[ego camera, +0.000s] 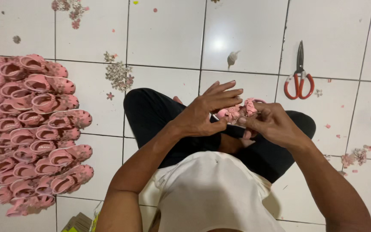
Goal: The person sits on the floor and decorates pink slippers by applying glue and attaching flower-shaped embellishments. They handle each slipper one at a time, applying adhesive to specific areas and pressing the decorations into place before setting the finished slipper aside.
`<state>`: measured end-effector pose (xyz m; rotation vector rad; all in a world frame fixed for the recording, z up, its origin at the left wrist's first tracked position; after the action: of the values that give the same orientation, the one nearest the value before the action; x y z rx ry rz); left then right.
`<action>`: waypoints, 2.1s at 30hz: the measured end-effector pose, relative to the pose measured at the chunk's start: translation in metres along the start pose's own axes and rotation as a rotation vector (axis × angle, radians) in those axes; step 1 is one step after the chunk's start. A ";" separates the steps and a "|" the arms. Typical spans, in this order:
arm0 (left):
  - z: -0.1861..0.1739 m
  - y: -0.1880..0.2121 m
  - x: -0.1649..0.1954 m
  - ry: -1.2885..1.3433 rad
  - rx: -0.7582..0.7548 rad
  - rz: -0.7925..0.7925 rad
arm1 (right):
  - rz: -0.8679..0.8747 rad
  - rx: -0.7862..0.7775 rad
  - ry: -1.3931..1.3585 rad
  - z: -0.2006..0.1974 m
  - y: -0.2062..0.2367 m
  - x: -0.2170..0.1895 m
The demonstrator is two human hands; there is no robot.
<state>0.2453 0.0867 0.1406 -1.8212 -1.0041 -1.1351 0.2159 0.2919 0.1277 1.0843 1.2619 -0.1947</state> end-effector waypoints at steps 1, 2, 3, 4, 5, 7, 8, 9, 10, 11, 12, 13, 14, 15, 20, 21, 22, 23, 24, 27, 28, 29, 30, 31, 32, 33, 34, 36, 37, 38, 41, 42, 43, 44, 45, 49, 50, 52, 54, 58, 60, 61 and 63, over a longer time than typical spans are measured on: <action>0.000 -0.002 0.002 0.008 -0.002 -0.009 | -0.008 -0.011 -0.014 0.002 -0.001 -0.005; 0.000 -0.003 0.004 0.014 -0.002 -0.018 | -0.017 -0.024 -0.026 0.004 -0.001 -0.010; 0.000 -0.002 0.006 0.023 0.000 -0.032 | -0.019 -0.021 -0.027 0.006 0.000 -0.013; 0.001 -0.002 0.006 0.020 0.006 -0.038 | -0.020 -0.020 -0.028 0.007 0.001 -0.016; 0.003 -0.003 0.006 0.015 0.014 -0.043 | -0.024 -0.018 -0.027 0.008 0.001 -0.018; 0.007 -0.003 0.003 0.024 0.026 -0.063 | -0.006 -0.011 -0.039 0.009 0.001 -0.019; 0.010 -0.002 0.000 0.035 0.030 -0.079 | 0.003 -0.009 -0.045 0.009 0.001 -0.017; 0.011 -0.001 -0.003 0.044 0.036 -0.092 | 0.006 -0.004 -0.026 0.009 0.000 -0.017; 0.013 -0.001 -0.006 0.041 0.054 -0.104 | 0.008 -0.001 -0.007 0.009 -0.002 -0.015; 0.016 0.001 -0.009 0.039 0.071 -0.118 | 0.013 0.000 0.012 0.009 -0.002 -0.013; 0.019 0.002 -0.012 0.037 0.089 -0.132 | 0.016 0.010 0.020 0.008 -0.002 -0.011; 0.021 0.003 -0.015 0.021 0.122 -0.131 | 0.015 0.017 0.029 0.007 -0.003 -0.010; 0.023 0.006 -0.018 0.005 0.157 -0.134 | 0.015 0.019 0.039 0.008 -0.004 -0.009; 0.026 0.008 -0.020 -0.011 0.194 -0.138 | 0.027 0.034 0.090 0.007 -0.003 -0.007; 0.028 0.020 -0.035 -0.052 0.288 -0.091 | 0.101 0.142 0.279 0.021 -0.020 0.002; 0.025 0.024 -0.036 -0.067 0.303 -0.073 | 0.096 0.143 0.310 0.025 -0.023 0.003; 0.023 0.030 -0.041 0.026 0.315 -0.112 | 0.091 0.147 0.341 0.027 -0.026 0.004; 0.021 0.037 -0.046 0.124 0.326 -0.148 | 0.089 0.153 0.373 0.029 -0.027 0.006; 0.019 0.044 -0.050 0.223 0.337 -0.180 | 0.046 0.121 0.354 0.034 -0.029 0.007; 0.009 0.065 -0.063 0.183 0.368 -0.258 | -0.027 0.015 0.308 0.047 -0.039 0.009; 0.004 0.071 -0.067 0.195 0.348 -0.261 | -0.018 -0.021 0.303 0.053 -0.045 0.008; 0.002 0.078 -0.071 0.211 0.331 -0.267 | -0.005 -0.059 0.301 0.059 -0.048 0.008; -0.001 0.085 -0.075 0.228 0.318 -0.272 | -0.047 -0.106 0.341 0.066 -0.049 0.004; -0.004 0.092 -0.081 0.257 0.291 -0.316 | -0.095 -0.152 0.379 0.074 -0.049 -0.002; -0.007 0.099 -0.086 0.288 0.265 -0.361 | -0.142 -0.201 0.417 0.084 -0.052 -0.009; -0.009 0.106 -0.090 0.325 0.241 -0.404 | -0.183 -0.213 0.647 0.092 -0.053 -0.016; -0.011 0.112 -0.093 0.360 0.217 -0.448 | -0.231 -0.220 0.871 0.102 -0.051 -0.023; -0.011 0.118 -0.095 0.437 0.150 -0.528 | -0.321 -0.270 1.176 0.128 -0.051 -0.033; -0.014 0.121 -0.094 0.391 0.162 -0.536 | -0.363 -0.319 1.257 0.142 -0.053 -0.038; -0.017 0.122 -0.092 0.342 0.171 -0.542 | -0.405 -0.362 1.336 0.154 -0.054 -0.042; -0.039 0.133 -0.086 0.291 0.222 -0.544 | -0.522 -0.438 1.476 0.190 -0.059 -0.052; -0.048 0.140 -0.084 0.293 0.242 -0.543 | -0.564 -0.458 1.504 0.201 -0.059 -0.055; -0.058 0.147 -0.081 0.250 0.253 -0.525 | -0.606 -0.473 1.532 0.212 -0.061 -0.059; -0.072 0.159 -0.078 0.202 0.267 -0.507 | -0.654 -0.488 1.561 0.223 -0.063 -0.065; -0.084 0.174 -0.075 0.157 0.284 -0.492 | -0.761 -0.494 1.509 0.237 -0.061 -0.073; -0.138 0.264 -0.074 0.234 0.612 -0.559 | -1.073 -0.517 1.195 0.296 -0.054 -0.100; -0.151 0.290 -0.078 0.325 0.732 -0.549 | -1.115 -0.523 1.092 0.309 -0.056 -0.106; -0.173 0.355 -0.089 0.372 1.016 -0.651 | -1.092 -0.587 1.056 0.345 -0.072 -0.104; -0.200 0.412 -0.105 0.244 1.317 -0.826 | -1.112 -0.631 1.038 0.377 -0.090 -0.097; -0.243 0.492 -0.120 -0.095 1.653 -1.020 | -1.085 -0.648 1.066 0.426 -0.136 -0.079; -0.254 0.509 -0.118 -0.273 1.747 -0.956 | -1.029 -0.629 1.086 0.434 -0.153 -0.070; -0.263 0.513 -0.119 -0.321 1.761 -0.948 | -1.028 -0.608 1.088 0.435 -0.158 -0.067; -0.270 0.518 -0.122 -0.382 1.775 -0.955 | -1.044 -0.582 1.088 0.437 -0.166 -0.061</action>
<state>0.5811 -0.3906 0.0173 -0.0119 -2.1328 0.0583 0.3766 -0.1439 0.0492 -0.1650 2.5792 0.0205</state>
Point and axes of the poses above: each hand's wrist, its own y-axis away from the middle knuckle, its own z-axis out of the palm, x = y × z, the point moved 5 cm from there along -y, towards the middle knuckle, and after that the axes turned 2 degrees about y, right-handed, at the moved point
